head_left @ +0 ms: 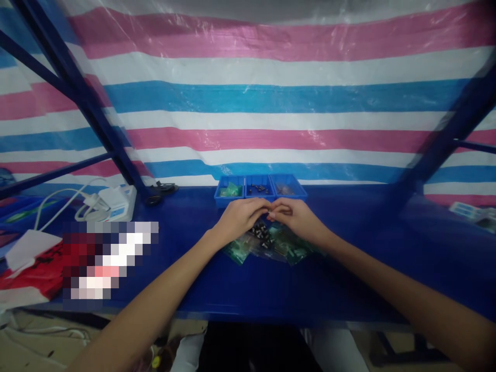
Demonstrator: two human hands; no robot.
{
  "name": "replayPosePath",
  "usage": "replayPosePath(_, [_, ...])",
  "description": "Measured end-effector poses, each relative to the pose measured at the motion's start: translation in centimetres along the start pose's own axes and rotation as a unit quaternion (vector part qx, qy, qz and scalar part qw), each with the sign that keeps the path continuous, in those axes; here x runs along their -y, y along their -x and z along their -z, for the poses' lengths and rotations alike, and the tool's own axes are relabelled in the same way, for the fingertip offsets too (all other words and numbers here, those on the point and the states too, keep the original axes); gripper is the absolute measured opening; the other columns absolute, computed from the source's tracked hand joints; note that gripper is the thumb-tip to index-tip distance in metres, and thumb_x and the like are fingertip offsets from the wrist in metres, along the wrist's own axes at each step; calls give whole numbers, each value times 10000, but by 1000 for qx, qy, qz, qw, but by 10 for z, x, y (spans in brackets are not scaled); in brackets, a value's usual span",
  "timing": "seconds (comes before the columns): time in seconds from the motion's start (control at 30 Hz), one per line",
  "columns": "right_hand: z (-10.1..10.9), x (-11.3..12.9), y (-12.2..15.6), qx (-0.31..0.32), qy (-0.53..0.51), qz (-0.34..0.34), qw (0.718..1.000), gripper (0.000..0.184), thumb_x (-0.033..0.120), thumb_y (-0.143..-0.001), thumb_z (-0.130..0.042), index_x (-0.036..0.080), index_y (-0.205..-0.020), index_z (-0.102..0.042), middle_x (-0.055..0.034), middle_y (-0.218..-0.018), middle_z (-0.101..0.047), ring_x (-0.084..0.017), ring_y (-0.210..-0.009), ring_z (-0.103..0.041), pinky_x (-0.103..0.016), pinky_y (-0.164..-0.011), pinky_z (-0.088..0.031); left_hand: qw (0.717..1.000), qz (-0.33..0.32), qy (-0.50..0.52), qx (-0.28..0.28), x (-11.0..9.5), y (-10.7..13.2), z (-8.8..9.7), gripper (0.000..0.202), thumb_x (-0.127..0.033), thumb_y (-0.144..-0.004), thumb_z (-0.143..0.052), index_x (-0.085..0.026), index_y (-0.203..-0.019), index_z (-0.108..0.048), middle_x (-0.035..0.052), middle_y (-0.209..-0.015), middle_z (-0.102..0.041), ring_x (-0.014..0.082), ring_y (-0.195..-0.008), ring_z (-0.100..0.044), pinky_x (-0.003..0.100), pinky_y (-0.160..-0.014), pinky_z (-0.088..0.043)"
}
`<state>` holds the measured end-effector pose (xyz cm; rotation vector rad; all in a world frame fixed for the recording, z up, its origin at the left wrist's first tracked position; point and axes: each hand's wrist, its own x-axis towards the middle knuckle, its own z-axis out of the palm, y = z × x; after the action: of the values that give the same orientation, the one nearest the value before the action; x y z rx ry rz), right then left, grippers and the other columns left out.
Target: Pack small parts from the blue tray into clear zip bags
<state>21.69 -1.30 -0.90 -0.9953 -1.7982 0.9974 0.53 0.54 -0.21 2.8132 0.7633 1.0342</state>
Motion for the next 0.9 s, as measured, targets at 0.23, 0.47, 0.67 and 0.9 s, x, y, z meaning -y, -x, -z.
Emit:
replayPosePath(0.23, [-2, 1, 0, -21, 24, -4, 999, 252, 435, -849, -677, 187, -852, -631, -29, -746, -658, -183, -735, -633, -316, -652, -477, 999, -11, -21, -25, 0, 1, -4, 230, -215, -1012, -541, -210, -1229, -618, 40, -1170, -719, 180, -1029, -696, 310, -856, -547])
replayPosePath(0.47, [1, 7, 1, -30, 129, 33, 991, 299, 413, -966, -519, 194, -806, -644, -40, -777, -709, -187, -738, -653, -315, -677, -453, 999, 22, -29, -12, -3, 1, -2, 218, -286, -1047, -495, -217, -1187, -647, 21, -1114, -736, 174, -986, -704, 313, -840, -549])
replayPosePath(0.67, [0, 12, 4, -52, 247, 113, 961, 222, 285, -982, -479, 193, -852, -634, -19, -757, -677, -166, -703, -611, -292, -676, -403, 998, 21, -49, -32, 3, 1, -4, 248, -311, -1034, -522, -200, -1207, -660, 52, -1142, -736, 202, -1002, -710, 346, -864, -564])
replayPosePath(0.9, [-5, 18, 7, -101, 240, 108, 959, 215, 322, -973, -519, 191, -859, -645, 0, -688, -659, -145, -612, -580, -276, -617, -384, 998, -2, -40, -57, 4, 1, -4, 247, -308, -1047, -495, -191, -1188, -661, 60, -1055, -723, 171, -926, -684, 310, -807, -545])
